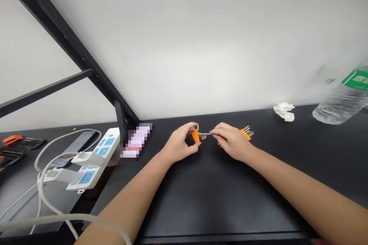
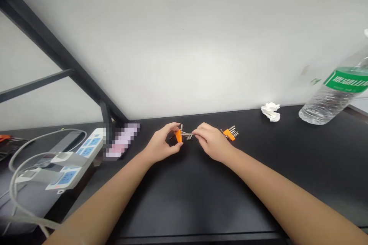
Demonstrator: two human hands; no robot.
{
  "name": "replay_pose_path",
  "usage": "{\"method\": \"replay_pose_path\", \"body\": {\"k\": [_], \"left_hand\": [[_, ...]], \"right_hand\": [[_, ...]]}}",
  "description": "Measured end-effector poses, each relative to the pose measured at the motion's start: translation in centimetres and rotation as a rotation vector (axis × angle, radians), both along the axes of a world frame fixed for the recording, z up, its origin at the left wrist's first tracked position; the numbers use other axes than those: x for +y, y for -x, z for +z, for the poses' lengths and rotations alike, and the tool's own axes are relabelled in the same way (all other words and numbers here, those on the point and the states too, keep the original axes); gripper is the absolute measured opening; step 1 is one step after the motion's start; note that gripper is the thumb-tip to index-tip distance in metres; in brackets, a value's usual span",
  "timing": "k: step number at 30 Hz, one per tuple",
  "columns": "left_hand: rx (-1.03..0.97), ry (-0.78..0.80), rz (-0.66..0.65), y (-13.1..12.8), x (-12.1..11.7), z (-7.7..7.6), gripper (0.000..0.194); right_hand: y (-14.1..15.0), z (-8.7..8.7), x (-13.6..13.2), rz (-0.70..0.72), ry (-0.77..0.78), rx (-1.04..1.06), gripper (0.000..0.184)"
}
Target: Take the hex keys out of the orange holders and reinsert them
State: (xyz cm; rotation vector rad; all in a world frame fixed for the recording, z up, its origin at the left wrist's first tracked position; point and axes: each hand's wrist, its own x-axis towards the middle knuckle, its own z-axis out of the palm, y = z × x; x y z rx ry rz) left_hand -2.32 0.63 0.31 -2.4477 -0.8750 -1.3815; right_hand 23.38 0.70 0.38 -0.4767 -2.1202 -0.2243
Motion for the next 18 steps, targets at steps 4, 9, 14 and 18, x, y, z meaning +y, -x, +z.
{"method": "replay_pose_path", "body": {"k": [4,9,14,18], "left_hand": [[0.01,-0.025,-0.006,0.24,0.02,0.03,0.063],[0.047,-0.059,0.032,0.28,-0.05,-0.04,0.061],[0.065,-0.06,0.046,0.3,-0.15,-0.14,0.062],[0.091,-0.09,0.067,0.25,-0.21,-0.07,0.062]], "right_hand": [[-0.01,-0.02,0.52,-0.013,-0.048,-0.003,0.024],[-0.19,-0.04,0.28,-0.031,-0.074,0.034,0.023],[-0.44,0.29,0.13,-0.033,-0.104,0.007,0.023],[-0.68,0.2,0.16,-0.075,-0.129,-0.083,0.025]]}}
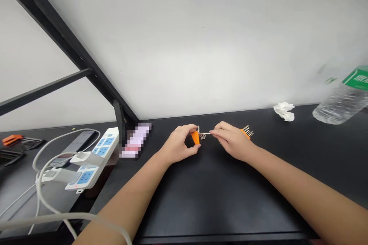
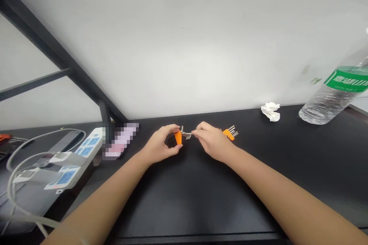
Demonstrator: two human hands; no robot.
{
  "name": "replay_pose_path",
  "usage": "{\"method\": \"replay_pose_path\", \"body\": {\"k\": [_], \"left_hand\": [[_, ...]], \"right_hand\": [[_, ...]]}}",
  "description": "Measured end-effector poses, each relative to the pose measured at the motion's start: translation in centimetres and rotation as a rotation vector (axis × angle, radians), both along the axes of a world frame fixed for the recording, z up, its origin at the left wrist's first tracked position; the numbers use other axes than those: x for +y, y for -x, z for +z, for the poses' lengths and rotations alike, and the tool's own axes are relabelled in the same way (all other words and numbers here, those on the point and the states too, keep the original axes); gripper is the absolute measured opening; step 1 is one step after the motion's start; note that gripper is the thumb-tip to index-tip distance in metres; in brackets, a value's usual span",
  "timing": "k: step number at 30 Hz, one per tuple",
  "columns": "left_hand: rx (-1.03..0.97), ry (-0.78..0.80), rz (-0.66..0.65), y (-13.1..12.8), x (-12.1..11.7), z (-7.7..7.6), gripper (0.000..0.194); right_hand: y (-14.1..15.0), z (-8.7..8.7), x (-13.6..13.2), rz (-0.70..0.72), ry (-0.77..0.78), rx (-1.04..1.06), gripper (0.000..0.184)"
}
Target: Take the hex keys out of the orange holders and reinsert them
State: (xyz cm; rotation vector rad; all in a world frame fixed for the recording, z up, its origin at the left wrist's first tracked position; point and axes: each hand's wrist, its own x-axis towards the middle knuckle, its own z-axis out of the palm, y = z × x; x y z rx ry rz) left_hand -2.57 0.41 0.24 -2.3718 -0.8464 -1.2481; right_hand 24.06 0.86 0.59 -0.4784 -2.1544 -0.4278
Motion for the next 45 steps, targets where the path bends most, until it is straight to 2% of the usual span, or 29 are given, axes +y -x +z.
{"method": "replay_pose_path", "body": {"k": [5,9,13,17,21,23,26,28,34,38,40,45], "left_hand": [[0.089,-0.044,0.039,-0.1,-0.5,0.4,0.06],[0.132,-0.058,0.028,-0.3,-1.0,0.7,0.058],[0.191,-0.029,0.017,-0.9,-1.6,0.9,0.057],[0.215,-0.002,-0.013,-1.6,-2.0,0.6,0.055],[0.12,-0.01,0.018,-1.4,-1.3,0.3,0.056],[0.06,-0.02,0.058,-0.8,-0.5,0.3,0.056],[0.0,-0.035,0.07,0.2,0.8,0.5,0.051],[-0.032,-0.038,0.066,0.7,1.5,0.5,0.044],[-0.09,-0.101,0.086,0.8,2.1,0.6,0.032],[-0.119,-0.087,0.073,0.7,2.1,0.6,0.028],[-0.122,-0.071,0.077,0.6,2.0,0.6,0.031],[-0.172,-0.006,0.128,0.7,1.8,0.5,0.067]], "right_hand": [[0.1,0.0,0.2,-0.011,0.004,-0.049,0.027],[-0.1,0.7,0.3,0.04,0.029,0.038,0.02],[-0.2,1.2,0.0,0.02,0.039,-0.041,0.013],[1.0,0.5,-0.6,0.02,0.066,-0.132,0.015],[2.0,-0.3,-0.4,0.079,0.189,-0.03,0.022],[1.9,-0.5,0.2,0.002,0.212,-0.007,0.026],[1.5,-0.7,1.3,-0.156,0.16,-0.124,0.036],[1.4,-0.8,1.9,-0.215,0.116,-0.19,0.036],[1.3,-0.6,1.7,-0.319,0.027,-0.204,0.031],[1.4,-0.4,1.4,-0.319,0.003,-0.251,0.035],[1.3,-0.4,1.5,-0.316,0.002,-0.266,0.03],[0.9,-0.5,2.2,-0.421,0.041,-0.21,0.022]]}}
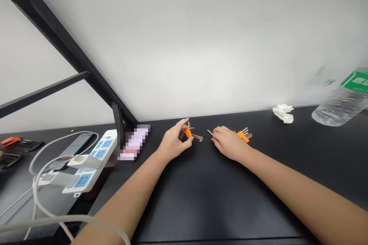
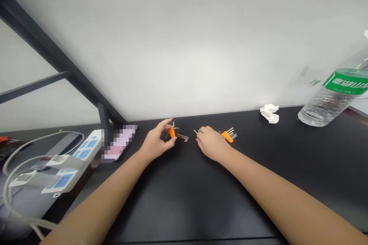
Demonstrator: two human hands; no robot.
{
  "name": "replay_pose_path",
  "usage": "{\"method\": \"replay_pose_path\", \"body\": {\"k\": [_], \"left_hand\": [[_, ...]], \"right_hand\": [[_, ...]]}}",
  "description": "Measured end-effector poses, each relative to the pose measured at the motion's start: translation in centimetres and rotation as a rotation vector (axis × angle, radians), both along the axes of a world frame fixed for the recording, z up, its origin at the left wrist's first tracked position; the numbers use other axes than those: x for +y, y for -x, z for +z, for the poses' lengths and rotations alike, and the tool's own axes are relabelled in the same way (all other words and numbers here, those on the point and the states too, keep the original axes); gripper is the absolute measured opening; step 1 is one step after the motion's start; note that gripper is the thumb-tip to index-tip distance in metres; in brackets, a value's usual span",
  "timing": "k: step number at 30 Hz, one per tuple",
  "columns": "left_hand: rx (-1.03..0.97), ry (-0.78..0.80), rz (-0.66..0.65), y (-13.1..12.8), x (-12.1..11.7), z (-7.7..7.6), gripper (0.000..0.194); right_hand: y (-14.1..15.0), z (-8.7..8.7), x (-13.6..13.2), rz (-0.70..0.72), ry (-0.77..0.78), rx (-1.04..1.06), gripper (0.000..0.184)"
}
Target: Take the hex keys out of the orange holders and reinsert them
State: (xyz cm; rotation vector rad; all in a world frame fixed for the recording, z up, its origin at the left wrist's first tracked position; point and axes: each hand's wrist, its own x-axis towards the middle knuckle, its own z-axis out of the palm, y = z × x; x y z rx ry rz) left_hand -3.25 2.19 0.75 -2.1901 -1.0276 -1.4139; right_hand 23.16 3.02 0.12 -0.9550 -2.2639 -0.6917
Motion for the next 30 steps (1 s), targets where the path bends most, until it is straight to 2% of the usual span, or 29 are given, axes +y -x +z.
{"method": "replay_pose_path", "body": {"k": [3,9,12,14,16,21,30], "left_hand": [[0.025,0.041,-0.003,0.0,0.0,0.0,0.065],[0.123,0.007,-0.05,-0.3,0.2,-0.2,0.06],[0.213,-0.032,-0.036,-0.9,-0.2,-0.3,0.061],[0.261,-0.038,-0.042,-1.3,-0.6,-0.2,0.062],[0.302,-0.041,-0.061,-1.6,-1.1,-0.2,0.062],[0.354,-0.065,-0.064,-2.0,-1.8,-0.1,0.061],[0.39,-0.045,-0.045,-2.2,-2.1,-0.3,0.06]], "right_hand": [[0.0,0.0,0.1,-0.112,0.031,0.023,0.014],[-0.7,0.3,-0.9,-0.237,0.174,-0.012,0.019],[-0.7,0.4,-1.8,-0.086,0.188,0.019,0.015],[-0.5,0.5,-2.3,0.047,0.157,0.041,0.012],[0.0,0.5,-2.5,0.12,0.105,0.054,0.013],[0.7,0.3,-2.5,0.202,0.037,0.081,0.021],[0.6,0.1,-2.7,0.232,0.016,0.128,0.021]]}}
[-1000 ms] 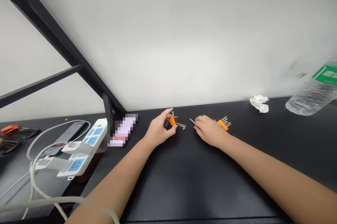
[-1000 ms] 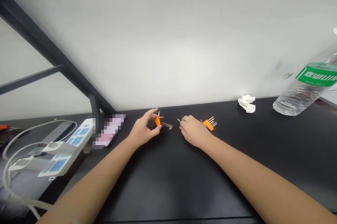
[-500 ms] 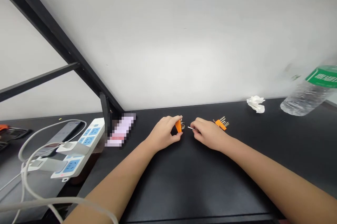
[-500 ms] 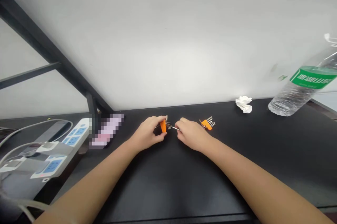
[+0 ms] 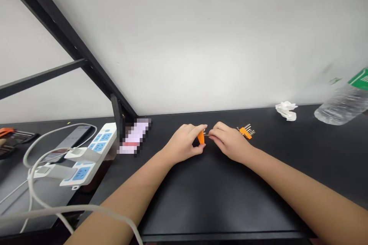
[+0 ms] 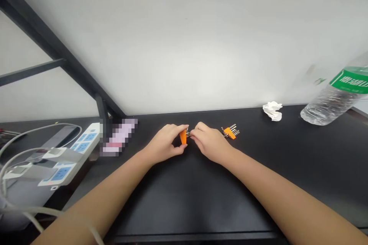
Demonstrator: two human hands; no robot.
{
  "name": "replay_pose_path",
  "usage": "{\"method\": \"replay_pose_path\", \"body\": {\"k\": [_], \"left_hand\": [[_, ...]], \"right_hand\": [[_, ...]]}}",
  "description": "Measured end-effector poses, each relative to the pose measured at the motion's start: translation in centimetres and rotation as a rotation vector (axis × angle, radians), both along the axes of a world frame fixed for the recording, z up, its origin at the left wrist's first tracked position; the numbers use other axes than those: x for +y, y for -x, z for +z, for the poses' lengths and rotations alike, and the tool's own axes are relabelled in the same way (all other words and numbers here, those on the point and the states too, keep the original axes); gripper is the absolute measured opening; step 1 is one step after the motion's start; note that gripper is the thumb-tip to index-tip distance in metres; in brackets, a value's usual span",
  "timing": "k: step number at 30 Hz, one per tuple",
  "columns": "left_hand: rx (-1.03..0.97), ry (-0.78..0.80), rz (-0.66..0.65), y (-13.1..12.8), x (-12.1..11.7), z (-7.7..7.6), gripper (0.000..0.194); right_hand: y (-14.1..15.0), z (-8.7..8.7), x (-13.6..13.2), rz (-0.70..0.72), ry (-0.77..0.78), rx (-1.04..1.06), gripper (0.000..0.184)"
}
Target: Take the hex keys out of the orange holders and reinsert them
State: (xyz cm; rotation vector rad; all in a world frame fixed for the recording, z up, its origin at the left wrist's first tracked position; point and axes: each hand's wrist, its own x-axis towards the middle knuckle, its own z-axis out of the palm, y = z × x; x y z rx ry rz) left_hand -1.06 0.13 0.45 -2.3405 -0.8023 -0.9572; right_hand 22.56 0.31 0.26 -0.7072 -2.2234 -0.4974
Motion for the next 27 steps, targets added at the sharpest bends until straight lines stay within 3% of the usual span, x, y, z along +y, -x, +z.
{"method": "replay_pose_path", "body": {"k": [11,20,27], "left_hand": [[-0.072,0.006,-0.062,0.0,0.0,-0.3,0.071],[0.032,0.02,-0.064,-0.5,-0.1,-0.4,0.068],[-0.121,-0.01,-0.132,-1.0,-0.1,-0.8,0.069]], "right_hand": [[0.0,-0.1,0.4,0.194,0.011,0.093,0.016],[0.4,-0.3,0.4,0.237,0.039,0.05,0.022],[1.1,-0.3,0.0,0.228,0.146,0.123,0.024]]}}
